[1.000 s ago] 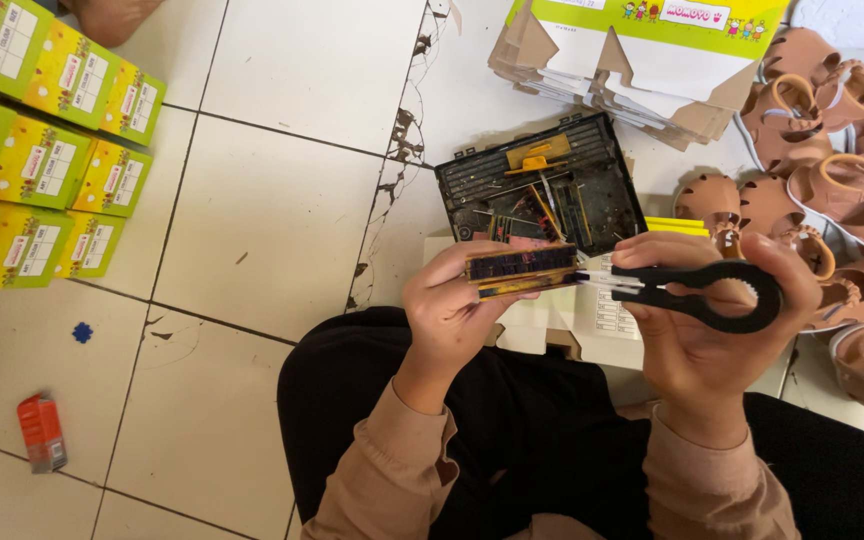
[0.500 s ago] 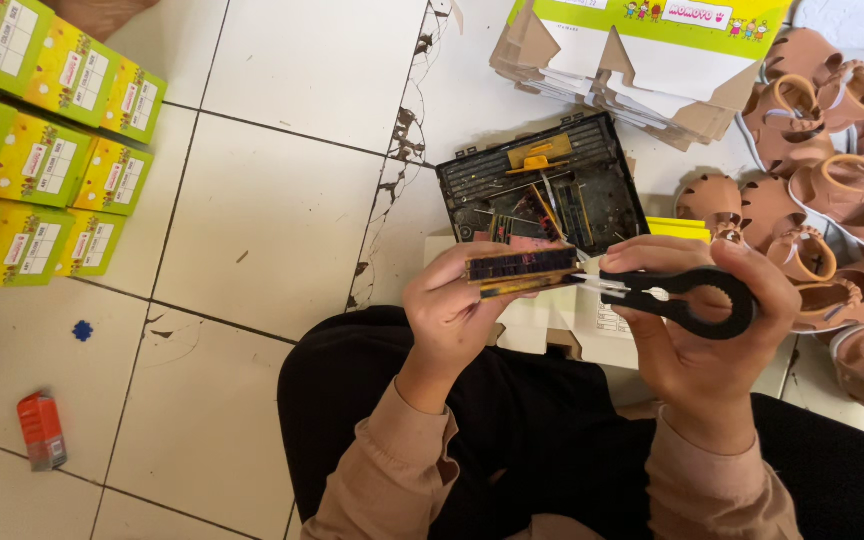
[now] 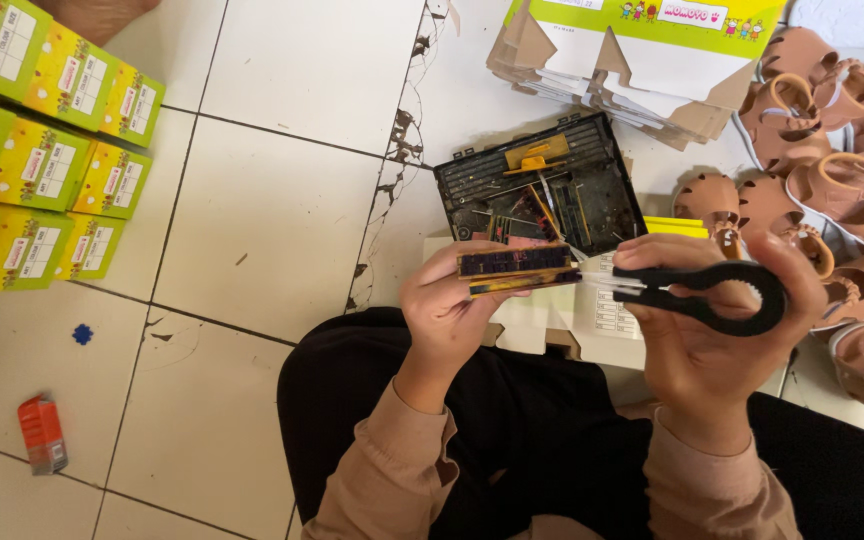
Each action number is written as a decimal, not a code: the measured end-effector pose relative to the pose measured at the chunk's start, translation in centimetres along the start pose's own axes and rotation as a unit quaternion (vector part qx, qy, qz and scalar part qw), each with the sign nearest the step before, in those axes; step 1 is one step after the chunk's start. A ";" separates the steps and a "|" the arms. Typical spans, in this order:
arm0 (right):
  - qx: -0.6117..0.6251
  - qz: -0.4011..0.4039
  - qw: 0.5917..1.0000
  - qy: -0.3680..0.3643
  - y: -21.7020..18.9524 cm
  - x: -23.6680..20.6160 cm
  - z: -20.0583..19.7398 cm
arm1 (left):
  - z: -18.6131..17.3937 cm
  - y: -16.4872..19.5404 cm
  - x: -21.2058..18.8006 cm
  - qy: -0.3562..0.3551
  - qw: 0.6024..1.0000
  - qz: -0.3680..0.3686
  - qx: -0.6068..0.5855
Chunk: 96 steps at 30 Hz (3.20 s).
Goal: The person sits on the floor and uses a handheld tool to cut a strip of labels from a roll. They then open a small ink pad and repeatedly stamp individual labels on a sheet placed on a shoebox. The person handles the label roll, cutting tool, ink pad, and label sheet.
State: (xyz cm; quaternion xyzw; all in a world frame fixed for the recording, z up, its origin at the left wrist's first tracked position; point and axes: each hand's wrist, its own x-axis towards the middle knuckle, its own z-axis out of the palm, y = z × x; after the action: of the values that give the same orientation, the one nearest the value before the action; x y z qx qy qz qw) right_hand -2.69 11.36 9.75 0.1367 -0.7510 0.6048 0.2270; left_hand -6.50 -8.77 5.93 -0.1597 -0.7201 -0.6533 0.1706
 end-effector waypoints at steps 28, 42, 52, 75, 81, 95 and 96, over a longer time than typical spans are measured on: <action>-0.014 -0.019 0.999 -0.026 -0.2 0.1 0.5 | -0.2 0.4 0.3 -0.012 1.000 0.020 -0.015; -0.003 -0.007 1.000 0.004 0.0 -0.2 0.1 | 0.0 0.6 0.8 -0.015 0.999 0.045 0.018; -0.026 -0.050 0.998 -0.036 0.1 0.5 0.4 | -0.1 0.7 0.3 0.000 0.998 0.047 0.036; 0.045 0.035 0.998 0.006 -0.7 -0.6 0.1 | 0.4 0.1 0.0 0.001 0.999 0.042 -0.008; 0.014 0.023 1.000 -0.012 -0.3 -0.3 0.3 | 0.2 0.9 0.3 -0.008 0.999 0.039 0.006; -0.017 0.017 0.999 0.028 -0.5 -0.8 -0.4 | 0.2 0.9 0.6 -0.014 0.988 0.120 0.094; -0.030 0.014 0.999 0.032 -0.7 -0.8 -0.2 | 0.2 0.9 0.6 -0.015 0.989 0.121 0.089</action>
State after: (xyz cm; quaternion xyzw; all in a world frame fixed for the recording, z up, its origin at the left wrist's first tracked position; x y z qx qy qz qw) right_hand -1.66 11.36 9.95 0.1002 -0.7632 0.5889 0.2463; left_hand -6.61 -8.48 6.98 -0.2392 -0.7530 -0.5591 0.2512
